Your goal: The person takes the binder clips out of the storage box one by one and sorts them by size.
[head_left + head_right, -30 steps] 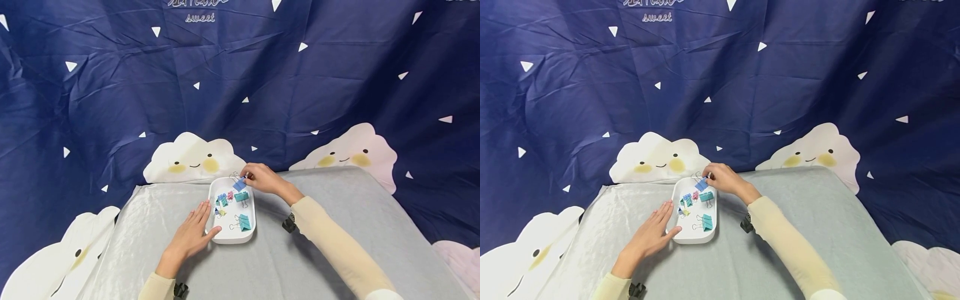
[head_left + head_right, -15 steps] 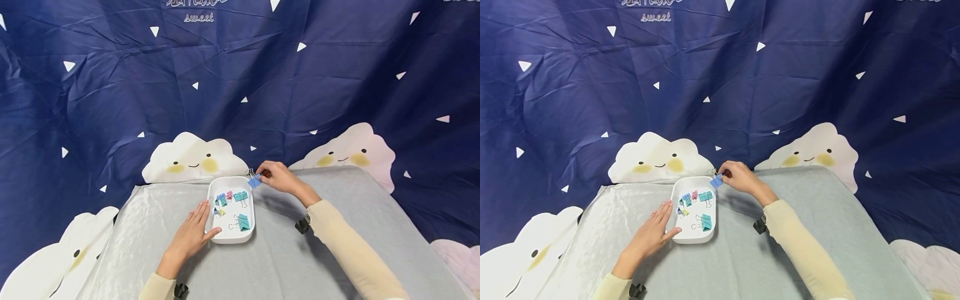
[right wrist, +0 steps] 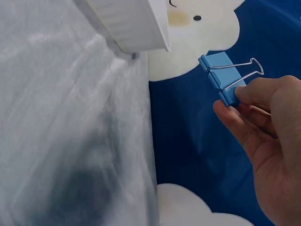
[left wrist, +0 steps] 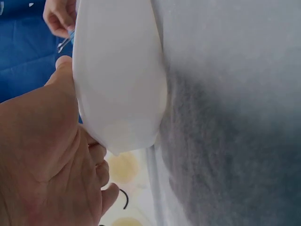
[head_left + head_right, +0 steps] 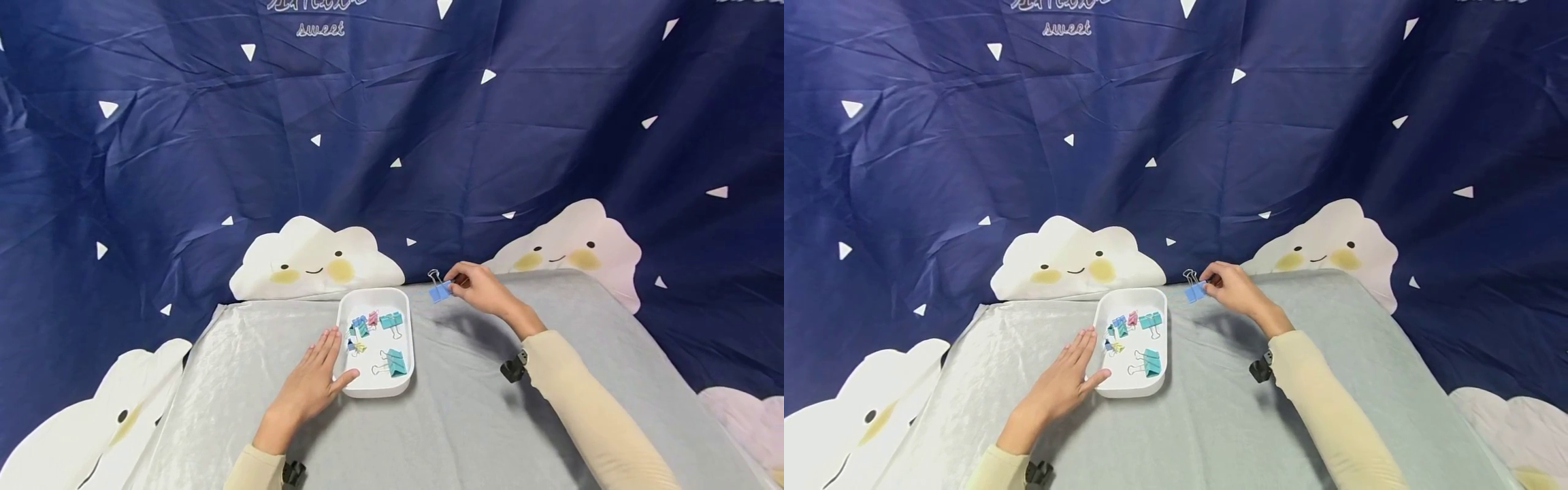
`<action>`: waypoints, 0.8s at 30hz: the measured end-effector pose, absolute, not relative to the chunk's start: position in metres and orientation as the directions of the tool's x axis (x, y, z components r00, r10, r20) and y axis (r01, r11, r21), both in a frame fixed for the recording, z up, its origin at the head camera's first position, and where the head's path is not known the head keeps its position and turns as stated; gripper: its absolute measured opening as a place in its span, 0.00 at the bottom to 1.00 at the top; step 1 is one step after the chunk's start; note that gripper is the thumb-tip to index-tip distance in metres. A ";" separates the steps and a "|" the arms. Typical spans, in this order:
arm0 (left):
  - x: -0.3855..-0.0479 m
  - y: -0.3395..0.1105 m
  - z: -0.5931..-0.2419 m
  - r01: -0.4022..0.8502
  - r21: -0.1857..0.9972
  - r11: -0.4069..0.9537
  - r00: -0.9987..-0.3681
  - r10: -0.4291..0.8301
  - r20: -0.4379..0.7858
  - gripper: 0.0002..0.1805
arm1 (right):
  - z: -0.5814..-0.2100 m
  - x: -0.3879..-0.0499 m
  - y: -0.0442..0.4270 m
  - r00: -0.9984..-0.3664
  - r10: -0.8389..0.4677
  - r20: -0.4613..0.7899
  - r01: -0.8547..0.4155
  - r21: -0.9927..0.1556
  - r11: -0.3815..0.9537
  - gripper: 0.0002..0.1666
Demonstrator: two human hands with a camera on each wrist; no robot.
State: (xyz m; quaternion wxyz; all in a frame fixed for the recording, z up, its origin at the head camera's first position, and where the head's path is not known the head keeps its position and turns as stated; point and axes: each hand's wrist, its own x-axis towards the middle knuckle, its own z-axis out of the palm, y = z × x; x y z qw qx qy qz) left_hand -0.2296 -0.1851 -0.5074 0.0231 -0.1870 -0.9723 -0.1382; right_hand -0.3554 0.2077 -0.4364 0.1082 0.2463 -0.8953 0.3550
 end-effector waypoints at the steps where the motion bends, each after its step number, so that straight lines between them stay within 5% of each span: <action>1: -0.230 -0.186 -0.507 0.370 0.263 0.891 -0.929 0.359 0.091 0.51 | -0.438 -0.356 0.210 -0.861 -0.356 0.364 -0.508 -0.586 0.631 0.06; 24: -0.230 -0.192 -0.503 0.380 0.299 0.875 -0.924 0.374 0.079 0.50 | -0.495 -0.377 0.229 -0.923 -0.243 0.297 -0.383 -0.657 0.650 0.08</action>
